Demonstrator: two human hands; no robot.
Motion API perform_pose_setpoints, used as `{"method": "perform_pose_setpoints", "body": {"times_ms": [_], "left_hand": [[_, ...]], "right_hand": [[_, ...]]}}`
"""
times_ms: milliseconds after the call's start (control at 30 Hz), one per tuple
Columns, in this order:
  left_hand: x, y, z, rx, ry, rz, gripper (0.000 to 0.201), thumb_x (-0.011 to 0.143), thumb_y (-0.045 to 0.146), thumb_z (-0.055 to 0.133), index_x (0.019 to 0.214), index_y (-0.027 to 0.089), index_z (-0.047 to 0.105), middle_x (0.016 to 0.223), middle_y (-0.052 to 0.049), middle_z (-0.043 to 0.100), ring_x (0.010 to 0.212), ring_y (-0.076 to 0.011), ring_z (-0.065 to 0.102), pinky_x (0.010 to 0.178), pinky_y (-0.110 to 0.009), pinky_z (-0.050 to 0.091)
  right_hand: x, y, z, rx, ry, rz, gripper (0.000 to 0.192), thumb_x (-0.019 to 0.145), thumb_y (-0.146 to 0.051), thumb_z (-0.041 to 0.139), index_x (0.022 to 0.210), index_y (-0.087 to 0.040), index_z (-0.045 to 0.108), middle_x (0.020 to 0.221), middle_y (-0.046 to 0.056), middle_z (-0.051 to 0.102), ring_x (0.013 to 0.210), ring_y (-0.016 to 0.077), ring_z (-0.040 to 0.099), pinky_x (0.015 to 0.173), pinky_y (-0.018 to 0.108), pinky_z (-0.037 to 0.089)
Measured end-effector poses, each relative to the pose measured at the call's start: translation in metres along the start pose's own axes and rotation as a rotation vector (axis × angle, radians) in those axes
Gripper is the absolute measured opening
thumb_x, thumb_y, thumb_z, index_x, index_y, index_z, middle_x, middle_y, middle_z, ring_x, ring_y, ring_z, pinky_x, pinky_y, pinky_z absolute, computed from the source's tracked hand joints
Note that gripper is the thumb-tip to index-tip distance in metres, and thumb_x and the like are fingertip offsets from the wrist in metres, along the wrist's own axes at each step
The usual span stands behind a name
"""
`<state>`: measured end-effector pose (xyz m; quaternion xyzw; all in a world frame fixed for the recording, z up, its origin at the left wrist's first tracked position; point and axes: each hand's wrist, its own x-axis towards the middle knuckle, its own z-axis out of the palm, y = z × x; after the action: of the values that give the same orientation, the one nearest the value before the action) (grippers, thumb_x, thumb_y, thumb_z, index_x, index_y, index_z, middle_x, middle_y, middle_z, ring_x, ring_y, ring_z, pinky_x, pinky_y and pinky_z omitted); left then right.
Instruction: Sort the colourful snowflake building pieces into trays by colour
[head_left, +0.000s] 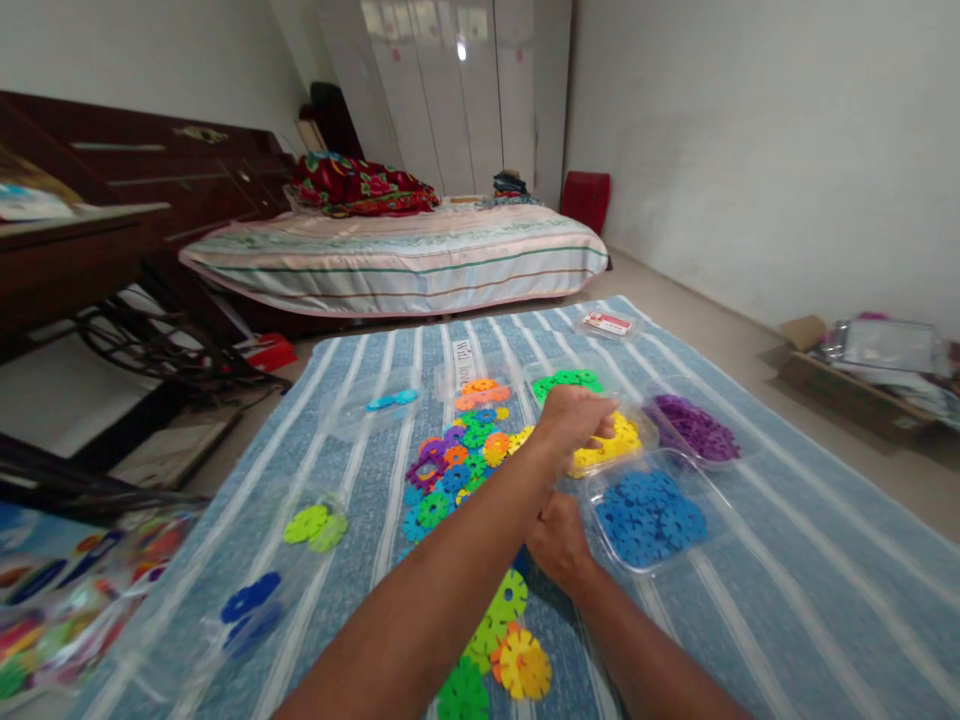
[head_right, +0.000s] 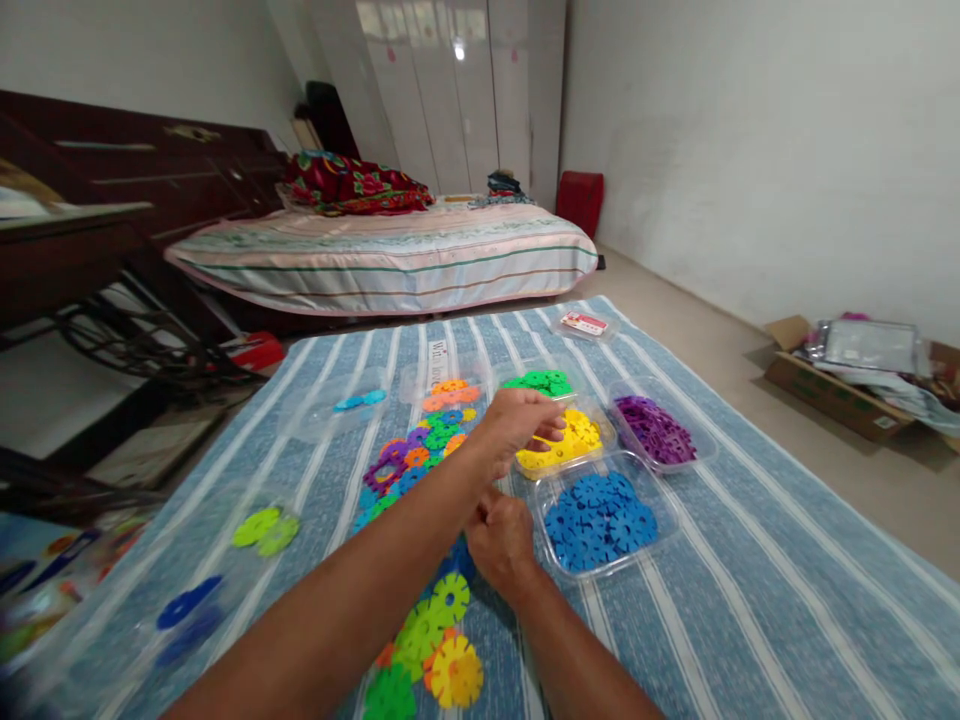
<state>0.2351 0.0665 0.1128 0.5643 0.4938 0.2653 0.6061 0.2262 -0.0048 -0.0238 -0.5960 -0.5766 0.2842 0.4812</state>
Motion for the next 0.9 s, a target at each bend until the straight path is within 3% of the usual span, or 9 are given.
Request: {"method": "perform_pose_setpoints", "body": {"times_ms": [267, 433, 633, 900], "left_hand": [[-0.064, -0.06, -0.088, 0.519, 0.053, 0.152, 0.012, 0.069, 0.025, 0.057, 0.063, 0.015, 0.06, 0.055, 0.002, 0.055, 0.054, -0.0096, 0.049, 0.05, -0.019, 0.035], [-0.118, -0.089, -0.119, 0.67, -0.009, 0.051, 0.014, 0.07, 0.024, 0.051, 0.062, 0.015, 0.058, 0.054, 0.004, 0.05, 0.053, -0.009, 0.043, 0.05, -0.02, 0.029], [-0.162, -0.109, -0.12, 0.876, -0.06, -0.052, 0.011, 0.071, 0.022, 0.05, 0.064, 0.017, 0.056, 0.061, 0.003, 0.053, 0.061, -0.0109, 0.048, 0.055, -0.021, 0.03], [-0.169, -0.124, -0.09, 1.086, -0.011, 0.001, 0.021, 0.076, 0.031, 0.053, 0.092, 0.02, 0.059, 0.093, -0.005, 0.06, 0.088, -0.0199, 0.054, 0.075, -0.029, 0.037]], "right_hand": [[-0.002, -0.005, -0.006, -0.004, -0.052, 0.045, 0.024, 0.079, -0.035, 0.048, 0.075, -0.02, 0.065, 0.054, -0.004, 0.056, 0.05, 0.0112, 0.048, 0.05, 0.021, 0.034], [-0.005, -0.003, -0.01, -0.022, -0.073, 0.058, 0.024, 0.08, -0.037, 0.048, 0.076, -0.02, 0.065, 0.051, -0.004, 0.053, 0.048, 0.0109, 0.047, 0.048, 0.02, 0.033], [-0.005, 0.0, -0.012, -0.039, -0.094, 0.038, 0.024, 0.08, -0.039, 0.049, 0.077, -0.02, 0.064, 0.054, -0.004, 0.055, 0.05, 0.0117, 0.05, 0.05, 0.022, 0.035], [-0.005, -0.002, -0.013, -0.061, -0.089, 0.023, 0.023, 0.08, -0.037, 0.048, 0.076, -0.019, 0.063, 0.053, -0.004, 0.054, 0.05, 0.0116, 0.05, 0.051, 0.022, 0.036]]}}
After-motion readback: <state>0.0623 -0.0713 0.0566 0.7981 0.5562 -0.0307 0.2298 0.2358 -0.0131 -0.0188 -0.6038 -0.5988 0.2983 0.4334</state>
